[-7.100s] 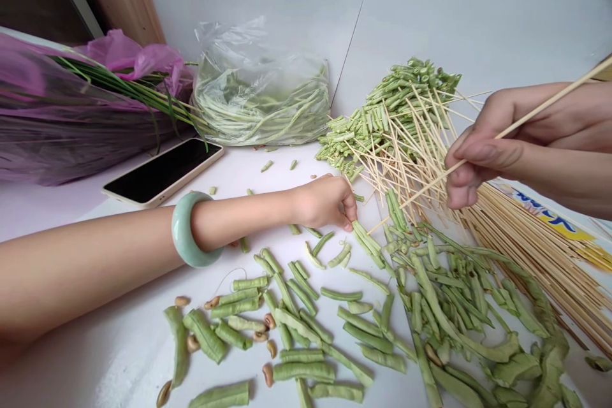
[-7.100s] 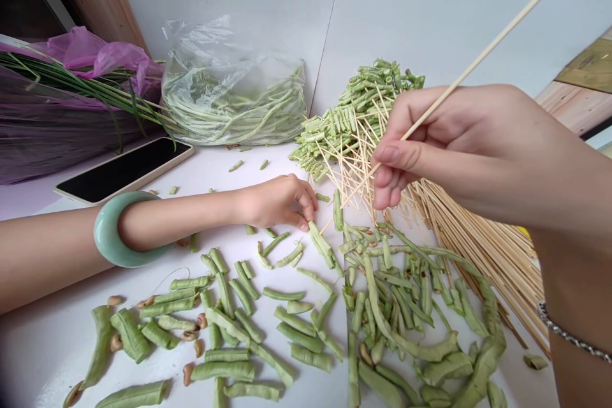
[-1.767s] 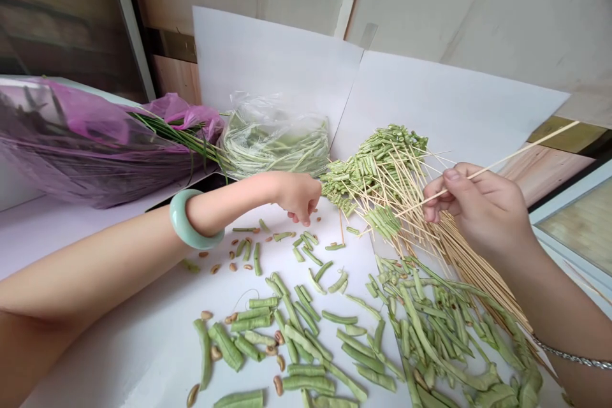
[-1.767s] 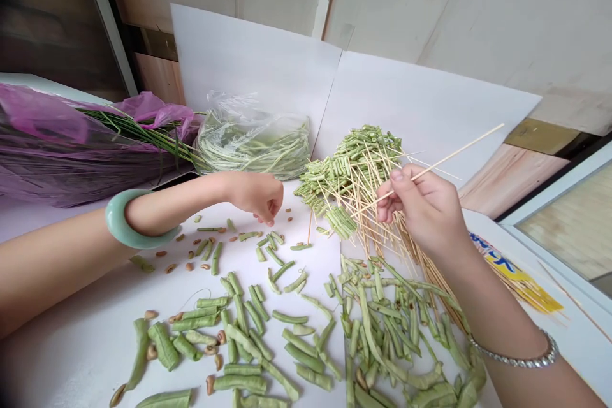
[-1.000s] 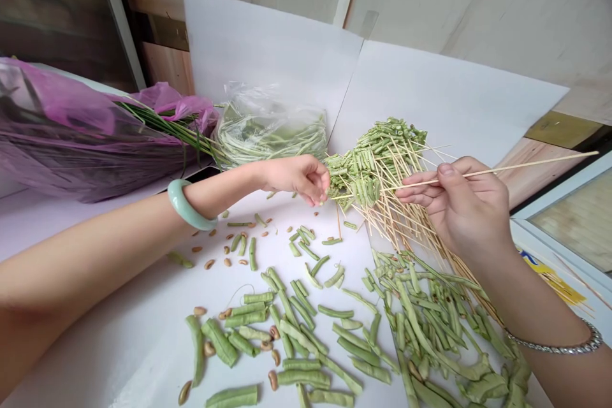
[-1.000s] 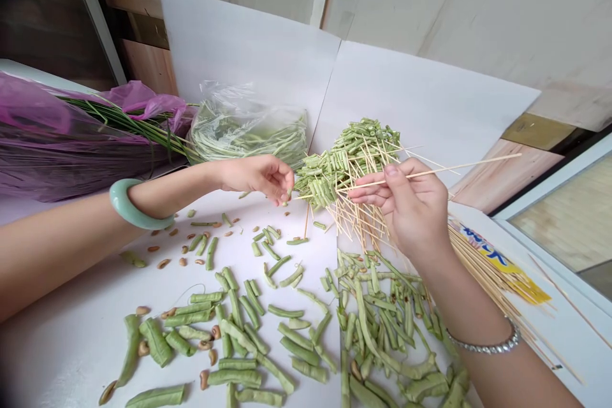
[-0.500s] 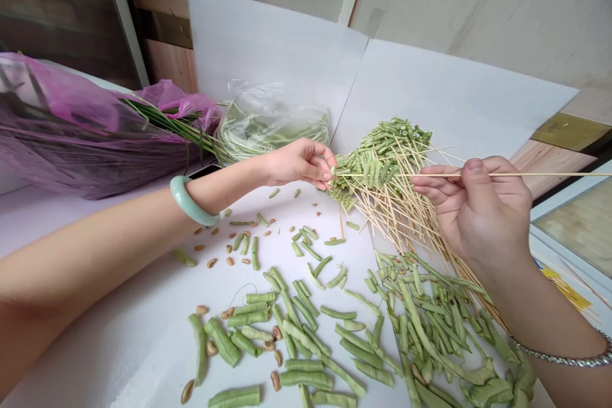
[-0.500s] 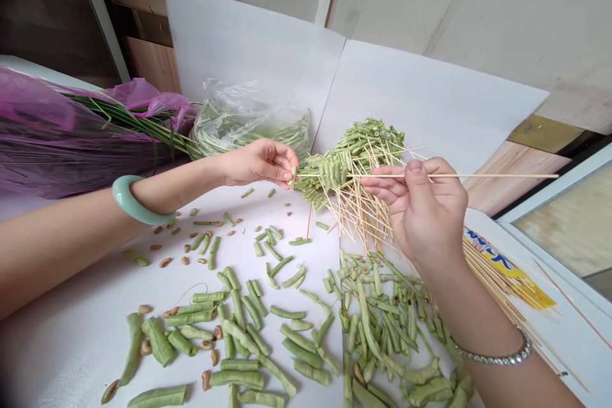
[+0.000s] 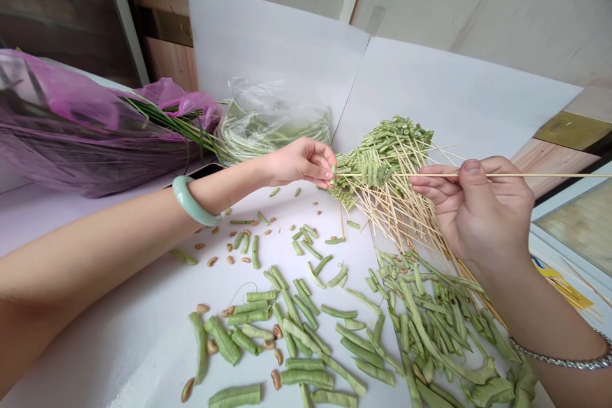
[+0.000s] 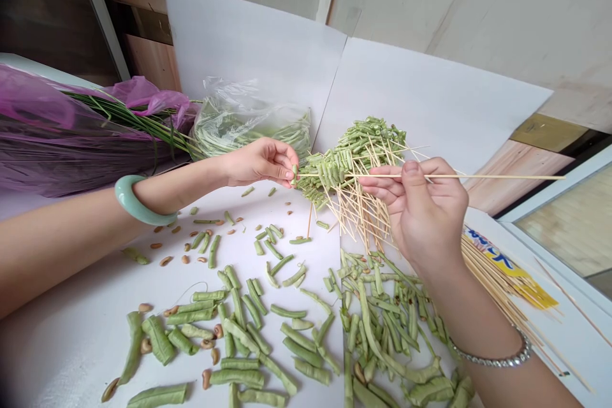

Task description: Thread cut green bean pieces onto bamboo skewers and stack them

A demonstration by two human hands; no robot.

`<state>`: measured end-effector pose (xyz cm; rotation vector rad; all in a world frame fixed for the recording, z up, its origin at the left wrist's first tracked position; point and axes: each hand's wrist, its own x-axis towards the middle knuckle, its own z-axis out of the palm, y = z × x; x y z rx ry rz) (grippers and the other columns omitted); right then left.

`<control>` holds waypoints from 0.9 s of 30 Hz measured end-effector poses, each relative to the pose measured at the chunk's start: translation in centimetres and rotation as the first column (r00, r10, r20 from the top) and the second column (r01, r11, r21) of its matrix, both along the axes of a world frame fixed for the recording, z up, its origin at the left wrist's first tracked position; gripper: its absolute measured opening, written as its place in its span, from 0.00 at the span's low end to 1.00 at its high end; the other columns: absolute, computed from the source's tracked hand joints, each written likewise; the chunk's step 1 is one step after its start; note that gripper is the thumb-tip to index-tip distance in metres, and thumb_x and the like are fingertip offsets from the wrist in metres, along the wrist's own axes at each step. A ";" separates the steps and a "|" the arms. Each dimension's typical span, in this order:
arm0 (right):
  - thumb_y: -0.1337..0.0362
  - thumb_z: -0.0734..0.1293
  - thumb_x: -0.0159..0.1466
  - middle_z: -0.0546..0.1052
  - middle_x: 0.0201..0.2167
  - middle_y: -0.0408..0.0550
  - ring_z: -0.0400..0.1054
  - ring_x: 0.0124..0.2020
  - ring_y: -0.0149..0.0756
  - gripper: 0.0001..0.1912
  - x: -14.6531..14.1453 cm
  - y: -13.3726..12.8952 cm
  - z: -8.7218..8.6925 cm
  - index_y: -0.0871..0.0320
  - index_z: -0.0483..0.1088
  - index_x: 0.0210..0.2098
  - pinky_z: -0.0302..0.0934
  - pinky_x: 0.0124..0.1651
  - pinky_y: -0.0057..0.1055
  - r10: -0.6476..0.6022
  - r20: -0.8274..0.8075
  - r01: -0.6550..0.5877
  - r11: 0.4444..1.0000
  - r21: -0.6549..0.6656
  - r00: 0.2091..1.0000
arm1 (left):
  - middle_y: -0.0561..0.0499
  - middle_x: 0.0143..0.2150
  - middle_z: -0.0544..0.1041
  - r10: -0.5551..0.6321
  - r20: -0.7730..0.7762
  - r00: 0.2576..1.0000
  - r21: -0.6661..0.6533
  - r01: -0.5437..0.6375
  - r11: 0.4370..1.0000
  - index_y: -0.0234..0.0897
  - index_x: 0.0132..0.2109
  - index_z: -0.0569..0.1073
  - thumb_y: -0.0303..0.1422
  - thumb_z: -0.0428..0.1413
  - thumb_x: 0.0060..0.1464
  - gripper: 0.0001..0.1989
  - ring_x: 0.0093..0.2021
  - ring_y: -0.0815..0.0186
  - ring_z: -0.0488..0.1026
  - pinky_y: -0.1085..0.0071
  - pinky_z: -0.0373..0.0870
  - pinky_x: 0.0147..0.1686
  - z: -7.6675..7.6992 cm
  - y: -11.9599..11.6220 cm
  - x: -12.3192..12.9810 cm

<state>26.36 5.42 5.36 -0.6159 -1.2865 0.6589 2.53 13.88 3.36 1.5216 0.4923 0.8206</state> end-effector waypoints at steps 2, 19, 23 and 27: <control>0.59 0.76 0.51 0.81 0.23 0.47 0.77 0.23 0.37 0.16 0.1 0.1 -0.1 0.56 0.64 0.25 0.73 0.29 0.30 0.001 0.000 -0.001 1.000 -0.005 1.000 | 0.50 0.24 0.77 0.033 0.029 0.999 -0.009 -0.033 0.999 0.28 0.31 0.73 0.18 0.64 0.42 0.09 0.27 0.69 0.76 0.70 0.75 0.34 0.0 -0.2 0.2; 0.62 0.71 0.57 0.81 0.25 0.43 0.77 0.28 0.35 0.12 -0.3 0.5 -1.6 0.53 0.62 0.26 0.72 0.35 0.31 0.007 -0.030 -0.009 0.997 -0.079 1.000 | 0.50 0.24 0.78 0.132 0.166 0.977 0.076 -0.146 0.986 0.29 0.31 0.74 0.26 0.70 0.35 0.14 0.27 0.65 0.78 0.68 0.75 0.34 -1.9 0.3 0.8; 0.61 0.71 0.57 0.81 0.25 0.42 0.77 0.28 0.35 0.13 -0.4 0.4 -1.6 0.52 0.61 0.25 0.72 0.35 0.32 0.013 -0.019 -0.015 0.997 -0.078 1.000 | 0.50 0.24 0.78 0.148 0.163 0.975 0.100 -0.165 0.981 0.29 0.30 0.74 0.24 0.69 0.35 0.13 0.27 0.66 0.77 0.69 0.75 0.33 -1.9 0.3 0.8; 0.58 0.73 0.55 0.81 0.25 0.42 0.77 0.28 0.35 0.16 -0.8 0.3 -1.9 0.53 0.60 0.25 0.72 0.35 0.32 0.021 -0.006 -0.022 0.996 -0.081 1.000 | 0.50 0.24 0.78 0.172 0.149 0.974 0.122 -0.191 0.974 0.29 0.30 0.74 0.23 0.68 0.36 0.12 0.27 0.67 0.77 0.70 0.75 0.32 -2.0 0.3 0.9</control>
